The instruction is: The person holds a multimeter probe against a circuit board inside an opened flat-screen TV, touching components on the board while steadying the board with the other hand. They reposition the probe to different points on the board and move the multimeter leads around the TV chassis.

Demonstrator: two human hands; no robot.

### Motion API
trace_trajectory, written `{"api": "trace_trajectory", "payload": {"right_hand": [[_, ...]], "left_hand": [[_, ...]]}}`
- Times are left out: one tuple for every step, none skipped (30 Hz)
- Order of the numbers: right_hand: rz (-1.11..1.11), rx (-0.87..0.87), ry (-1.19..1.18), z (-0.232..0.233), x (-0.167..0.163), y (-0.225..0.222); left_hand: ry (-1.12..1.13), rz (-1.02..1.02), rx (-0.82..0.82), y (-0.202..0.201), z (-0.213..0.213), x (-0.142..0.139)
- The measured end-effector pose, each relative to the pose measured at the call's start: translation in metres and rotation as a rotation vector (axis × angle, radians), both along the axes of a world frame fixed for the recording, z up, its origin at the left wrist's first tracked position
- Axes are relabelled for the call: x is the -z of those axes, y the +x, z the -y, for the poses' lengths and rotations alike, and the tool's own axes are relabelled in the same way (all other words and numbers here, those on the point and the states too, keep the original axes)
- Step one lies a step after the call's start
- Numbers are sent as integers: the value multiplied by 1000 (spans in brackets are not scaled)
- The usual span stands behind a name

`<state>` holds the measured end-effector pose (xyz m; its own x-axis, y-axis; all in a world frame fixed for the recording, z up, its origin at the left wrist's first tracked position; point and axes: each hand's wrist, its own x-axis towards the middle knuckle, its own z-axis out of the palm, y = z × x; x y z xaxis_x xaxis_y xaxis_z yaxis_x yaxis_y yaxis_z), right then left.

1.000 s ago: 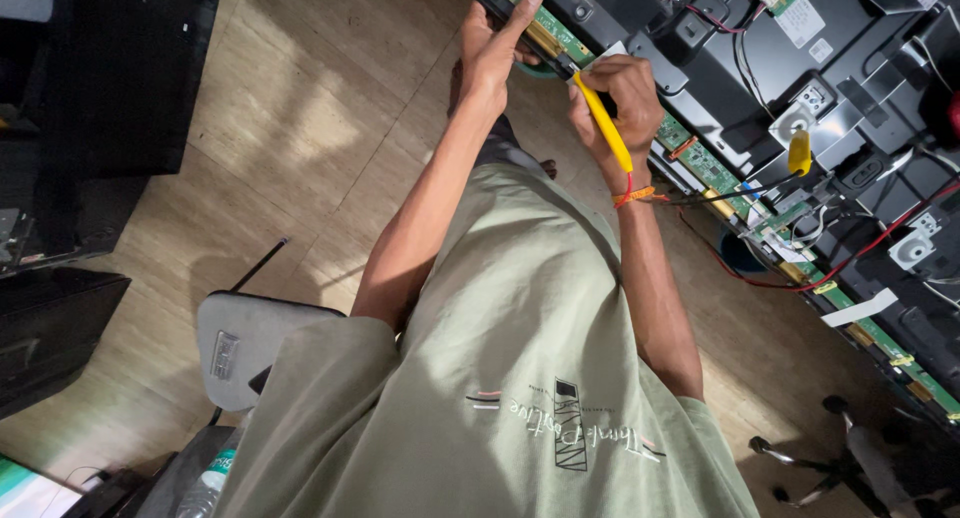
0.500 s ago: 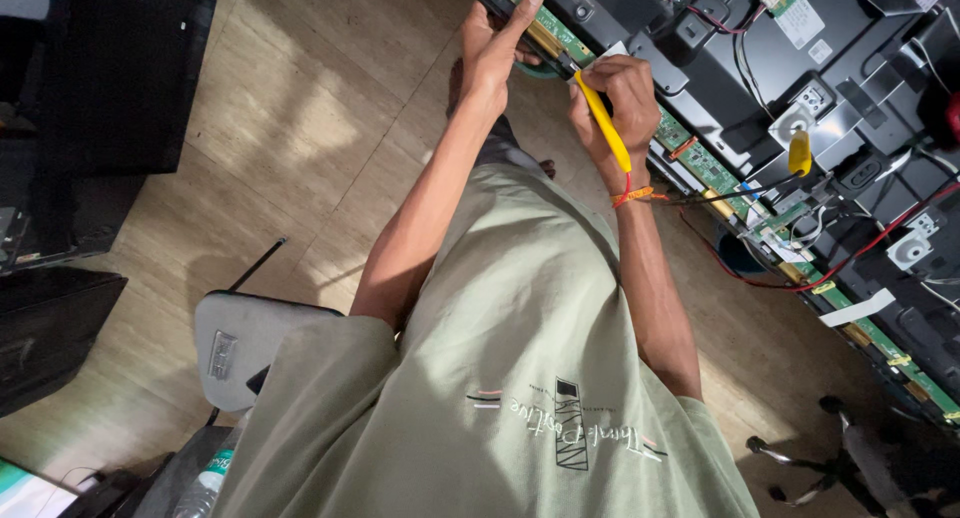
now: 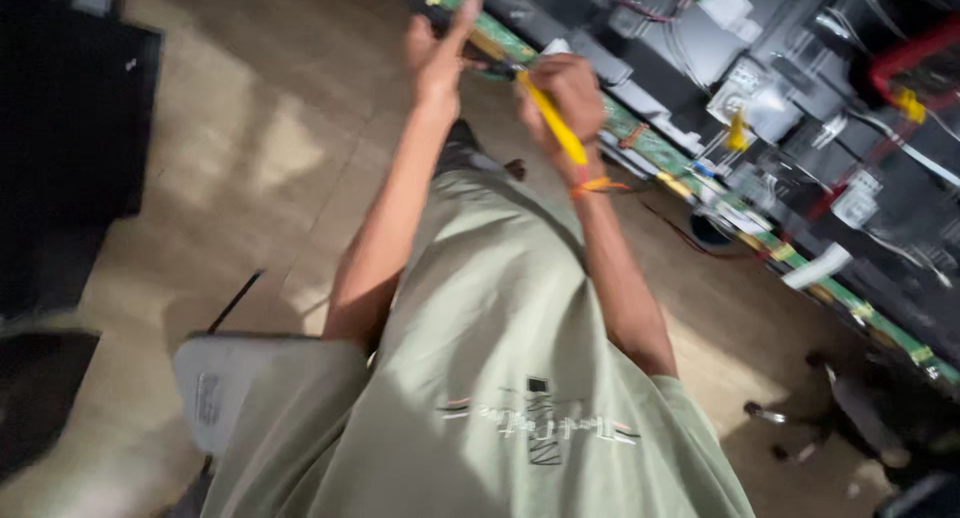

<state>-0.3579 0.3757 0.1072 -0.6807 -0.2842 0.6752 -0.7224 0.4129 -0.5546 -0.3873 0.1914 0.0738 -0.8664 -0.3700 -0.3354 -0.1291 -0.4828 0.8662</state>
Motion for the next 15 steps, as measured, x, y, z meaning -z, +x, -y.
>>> {"api": "trace_trajectory", "payload": {"right_hand": [[36, -4, 14, -3, 2, 5], [75, -6, 27, -4, 1, 8], [69, 21, 35, -6, 2, 12], [60, 42, 39, -8, -1, 14], [69, 39, 31, -10, -2, 15], [77, 28, 17, -11, -6, 14], [85, 12, -1, -12, -9, 15], [81, 17, 1, -13, -13, 13], [80, 17, 1, -14, -17, 13], [79, 15, -1, -14, -20, 13], [85, 17, 1, -14, -23, 13], [92, 17, 1, -15, -24, 13], [98, 17, 2, -16, -26, 14], [99, 13, -2, -17, -27, 15], [101, 8, -8, -17, -27, 15]], "left_hand": [[12, -8, 19, 5, -2, 4], [23, -13, 40, 7, -3, 5], [30, -5, 43, 10, -4, 6], [32, 1, 42, 12, -5, 6], [52, -13, 57, 14, -6, 6], [66, -28, 65, 14, -6, 5], [76, -43, 67, 15, -7, 4], [71, -33, 69, 14, -8, 2], [63, -20, 65, 15, -9, 1], [55, -7, 59, 15, -9, 0], [59, -4, 65, 15, -10, -1], [63, 0, 68, 16, -12, -1], [66, 2, 71, 15, -12, -1], [80, 2, 70, 16, -13, -1], [92, 1, 69, 15, -14, -1]]}}
